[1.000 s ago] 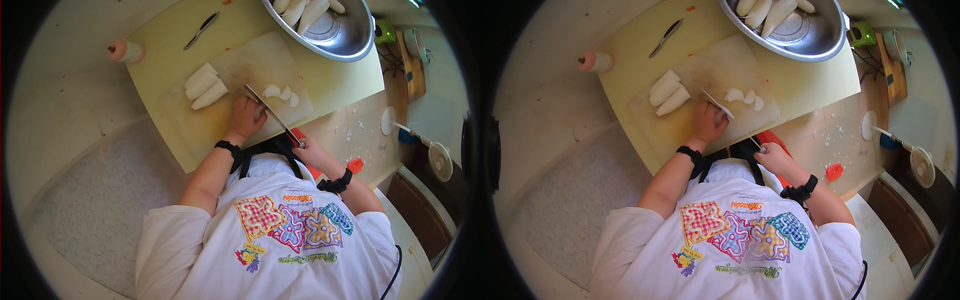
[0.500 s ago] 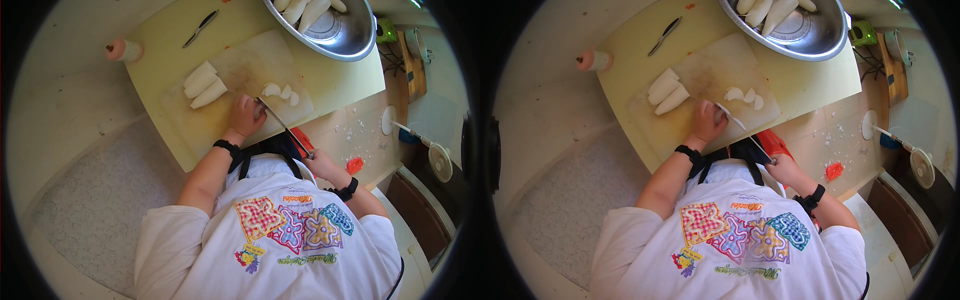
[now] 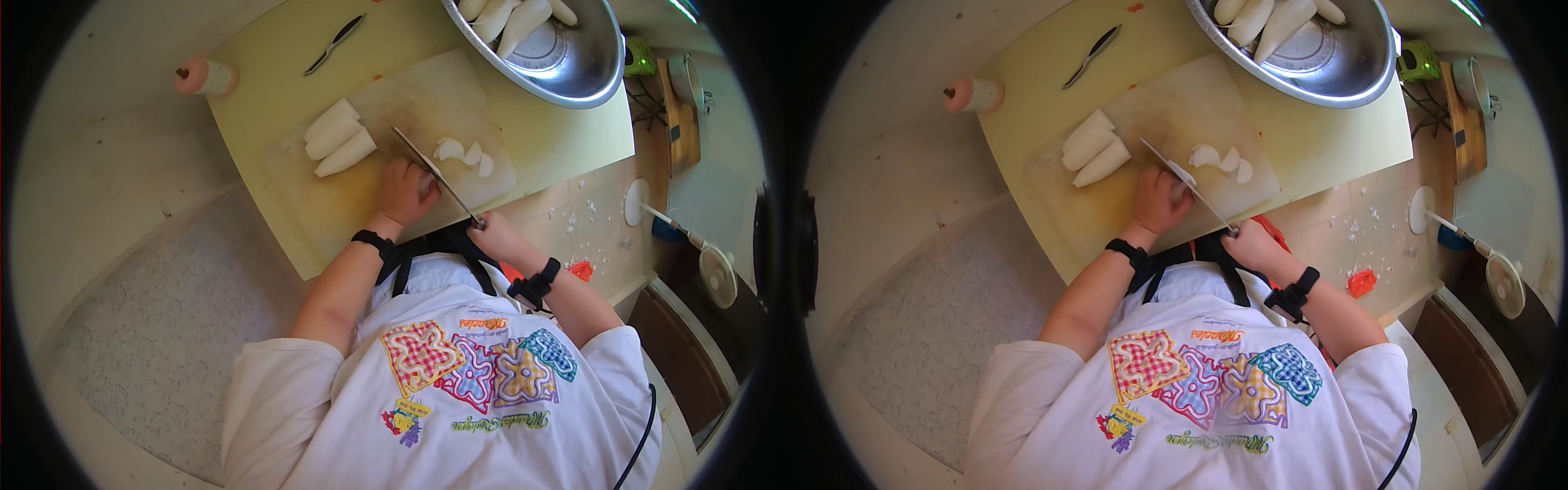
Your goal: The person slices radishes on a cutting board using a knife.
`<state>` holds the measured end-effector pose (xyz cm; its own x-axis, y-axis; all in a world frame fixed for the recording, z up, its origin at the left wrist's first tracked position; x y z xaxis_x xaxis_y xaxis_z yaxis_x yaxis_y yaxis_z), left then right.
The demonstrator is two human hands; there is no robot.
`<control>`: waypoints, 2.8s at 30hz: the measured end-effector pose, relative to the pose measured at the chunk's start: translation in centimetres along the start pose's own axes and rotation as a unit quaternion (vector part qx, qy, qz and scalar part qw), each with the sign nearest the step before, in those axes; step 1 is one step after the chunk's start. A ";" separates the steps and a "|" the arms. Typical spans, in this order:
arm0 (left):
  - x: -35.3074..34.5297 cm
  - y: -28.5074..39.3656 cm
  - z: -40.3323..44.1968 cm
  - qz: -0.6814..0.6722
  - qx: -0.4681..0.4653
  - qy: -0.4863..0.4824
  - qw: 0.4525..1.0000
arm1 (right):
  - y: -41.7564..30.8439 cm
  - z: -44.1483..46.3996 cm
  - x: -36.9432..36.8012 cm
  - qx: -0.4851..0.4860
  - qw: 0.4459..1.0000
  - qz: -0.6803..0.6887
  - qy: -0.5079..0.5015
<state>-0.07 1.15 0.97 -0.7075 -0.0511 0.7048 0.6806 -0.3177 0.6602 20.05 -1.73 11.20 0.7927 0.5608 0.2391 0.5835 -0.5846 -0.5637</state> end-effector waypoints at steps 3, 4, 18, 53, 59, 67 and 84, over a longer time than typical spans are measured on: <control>0.0 0.2 0.2 -0.001 0.001 0.010 1.000 | 0.5 2.8 -1.1 0.007 1.000 -0.020 -0.010; -0.1 0.4 0.1 -0.009 0.006 0.012 1.000 | 0.3 2.9 -1.2 0.004 1.000 -0.020 -0.007; 0.2 0.5 -0.1 0.004 0.008 -0.011 1.000 | -0.5 3.2 -1.2 0.013 1.000 0.007 0.019; 2.3 -0.2 0.2 -0.086 0.030 -0.121 0.989 | 0.0 -2.5 -1.8 0.068 0.992 0.073 0.077; 2.3 0.2 0.2 -0.065 0.031 -0.115 0.991 | 0.3 -2.5 -1.4 0.071 0.993 0.063 0.070; 2.1 -0.1 0.0 -0.051 0.036 -0.133 0.989 | 1.3 -2.1 -2.2 0.064 0.993 0.069 0.070; 2.2 0.1 0.3 -0.049 0.004 -0.085 0.995 | 0.1 -2.5 -1.6 0.072 0.993 0.050 0.078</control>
<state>-1.53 1.30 2.64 -0.7290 0.1413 0.6698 0.6116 -0.3051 0.7300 19.32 -4.16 12.74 0.8697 0.3999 0.2892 0.4781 -0.5374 -0.6947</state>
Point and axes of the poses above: each hand's wrist, its own z-axis towards the middle knuckle, its own x-axis out of the back of the hand, y = z × x, the point moved 1 cm from there along z, towards the middle knuckle, and after that the axes turned 8 degrees about z, right-handed, at the moved point
